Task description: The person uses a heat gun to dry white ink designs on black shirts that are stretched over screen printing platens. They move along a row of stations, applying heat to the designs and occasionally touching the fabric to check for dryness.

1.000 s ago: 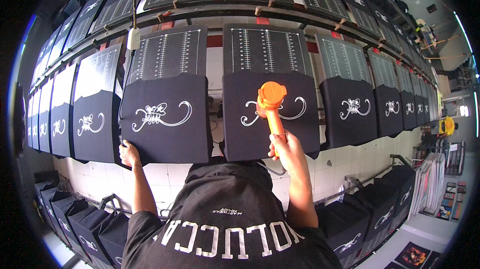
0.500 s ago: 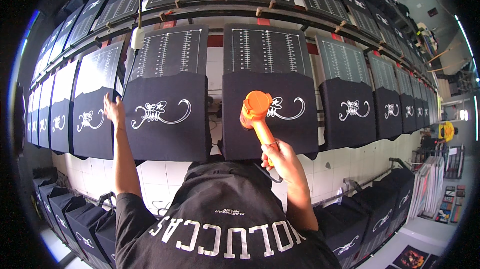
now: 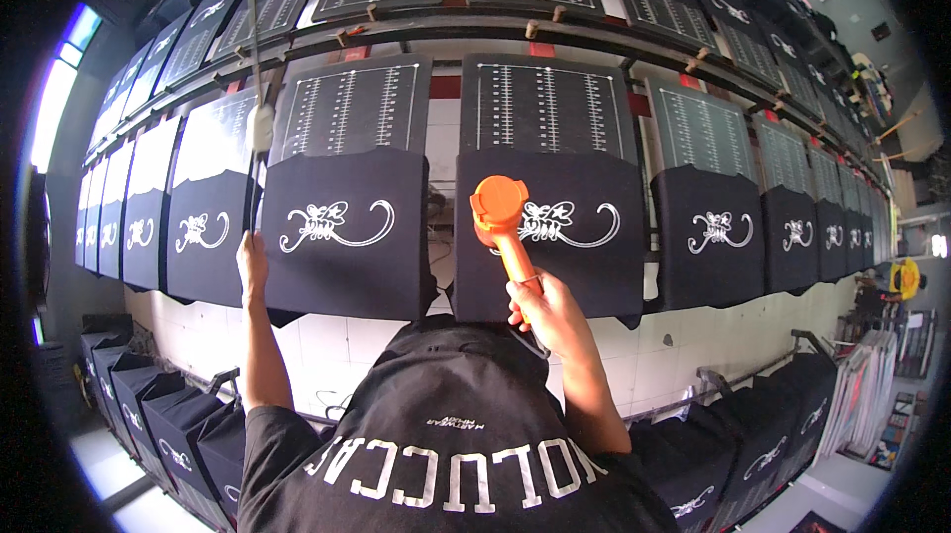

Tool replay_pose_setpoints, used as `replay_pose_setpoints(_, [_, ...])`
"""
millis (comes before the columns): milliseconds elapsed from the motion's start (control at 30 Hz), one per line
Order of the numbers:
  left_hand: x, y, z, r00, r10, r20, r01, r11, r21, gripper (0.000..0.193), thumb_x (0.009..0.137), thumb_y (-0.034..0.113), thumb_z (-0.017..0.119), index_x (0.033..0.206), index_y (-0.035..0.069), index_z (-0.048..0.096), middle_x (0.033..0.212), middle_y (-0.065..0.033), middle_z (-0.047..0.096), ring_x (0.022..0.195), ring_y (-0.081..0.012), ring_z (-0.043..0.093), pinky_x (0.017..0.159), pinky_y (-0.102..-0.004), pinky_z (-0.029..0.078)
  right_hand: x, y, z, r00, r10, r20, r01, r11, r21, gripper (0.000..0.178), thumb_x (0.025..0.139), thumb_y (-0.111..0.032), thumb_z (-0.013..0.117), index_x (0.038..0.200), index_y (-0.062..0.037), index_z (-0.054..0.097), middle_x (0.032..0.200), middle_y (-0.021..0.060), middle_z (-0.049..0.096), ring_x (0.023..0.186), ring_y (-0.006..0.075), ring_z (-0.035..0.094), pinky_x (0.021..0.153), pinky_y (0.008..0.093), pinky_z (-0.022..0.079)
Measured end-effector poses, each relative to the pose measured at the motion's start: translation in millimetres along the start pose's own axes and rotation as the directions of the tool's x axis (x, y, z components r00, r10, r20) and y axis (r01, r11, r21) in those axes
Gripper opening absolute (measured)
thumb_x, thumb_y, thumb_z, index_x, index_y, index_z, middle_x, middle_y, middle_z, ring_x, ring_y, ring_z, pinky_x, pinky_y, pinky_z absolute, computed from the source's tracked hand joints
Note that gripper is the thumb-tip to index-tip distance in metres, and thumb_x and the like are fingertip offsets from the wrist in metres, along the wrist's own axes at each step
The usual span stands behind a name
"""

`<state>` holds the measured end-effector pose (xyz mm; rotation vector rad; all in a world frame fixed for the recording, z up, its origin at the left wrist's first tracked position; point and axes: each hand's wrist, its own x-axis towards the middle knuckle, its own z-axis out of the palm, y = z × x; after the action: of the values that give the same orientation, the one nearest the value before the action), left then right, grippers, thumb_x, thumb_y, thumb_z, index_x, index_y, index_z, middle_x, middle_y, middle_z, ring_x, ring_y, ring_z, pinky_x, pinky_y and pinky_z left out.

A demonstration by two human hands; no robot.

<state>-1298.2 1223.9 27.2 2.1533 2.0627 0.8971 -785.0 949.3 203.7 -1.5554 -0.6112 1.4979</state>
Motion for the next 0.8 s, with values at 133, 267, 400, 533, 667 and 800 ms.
replay_pose_setpoints(133, [-28.6,-52.4,-50.9,0.947,-0.291,0.134,0.304,0.948,-0.09,0.031,0.099,0.025,0.045,0.083,-0.001,0.054,0.076,-0.0205,0.059,0.072,-0.0369,0.057,0.07,-0.0423,0.046,1.6,-5.2,0.5,0.999,0.009,-0.034,-0.009,1.0,0.007,0.03,0.095,-0.027,0.061,0.108,-0.0001,0.055,0.075,0.0021,0.059,0.062,0.0093,0.06,0.054,0.0226,0.049])
replay_pose_setpoints(267, [-57.3,-170.8,-120.2,0.918,-0.386,-0.089,0.393,0.917,0.068,0.042,0.101,0.038,0.042,0.097,0.002,0.062,0.089,-0.018,0.066,0.082,-0.036,0.062,0.076,-0.0428,0.048,1.4,-8.3,3.8,1.0,0.021,-0.011,-0.021,0.999,-0.038,0.028,0.096,-0.027,0.058,0.105,-0.0009,0.055,0.077,0.0028,0.06,0.063,0.01,0.06,0.055,0.0226,0.049])
replay_pose_setpoints(400, [-14.5,-184.8,-186.6,0.81,-0.586,0.005,0.551,0.764,0.336,0.049,0.101,0.043,0.036,0.108,0.004,0.065,0.108,-0.0222,0.067,0.104,-0.0412,0.062,0.085,-0.0481,0.048,-7.9,-7.0,19.6,0.991,0.028,-0.13,-0.032,0.999,-0.029,0.026,0.095,-0.024,0.059,0.105,0.0002,0.056,0.075,0.003,0.059,0.061,0.0101,0.061,0.053,0.0224,0.048])
replay_pose_setpoints(533, [25.7,-232.6,-246.7,0.782,-0.609,-0.133,0.578,0.628,0.522,0.052,0.1,0.047,0.033,0.114,0.006,0.062,0.113,-0.0269,0.063,0.108,-0.0451,0.058,0.087,-0.053,0.047,-10.5,-11.3,47.7,0.979,0.04,-0.199,-0.049,0.998,-0.041,0.026,0.095,-0.022,0.059,0.107,0.0005,0.056,0.075,0.0032,0.059,0.061,0.0101,0.062,0.052,0.0225,0.049])
replay_pose_setpoints(667, [78.6,-311.0,-286.2,0.636,-0.723,-0.268,0.746,0.489,0.452,0.05,0.099,0.047,0.033,0.125,0.012,0.058,0.121,-0.0247,0.061,0.115,-0.0443,0.056,0.095,-0.0514,0.045,5.6,-10.6,107.7,0.982,-0.008,-0.191,0.004,1.0,-0.022,0.028,0.095,-0.025,0.06,0.107,0.0006,0.056,0.074,0.0034,0.059,0.06,0.0103,0.06,0.052,0.0227,0.048])
replay_pose_setpoints(800, [138.0,-418.7,-308.4,0.702,-0.649,-0.292,0.705,0.577,0.412,0.057,0.1,0.045,0.031,0.126,0.001,0.055,0.123,-0.0257,0.059,0.115,-0.0446,0.055,0.094,-0.0507,0.044,40.6,-19.7,180.2,0.988,-0.035,-0.148,0.059,0.984,0.166,0.031,0.094,-0.029,0.062,0.105,-0.0003,0.056,0.074,0.0031,0.059,0.061,0.0105,0.059,0.052,0.0229,0.047])
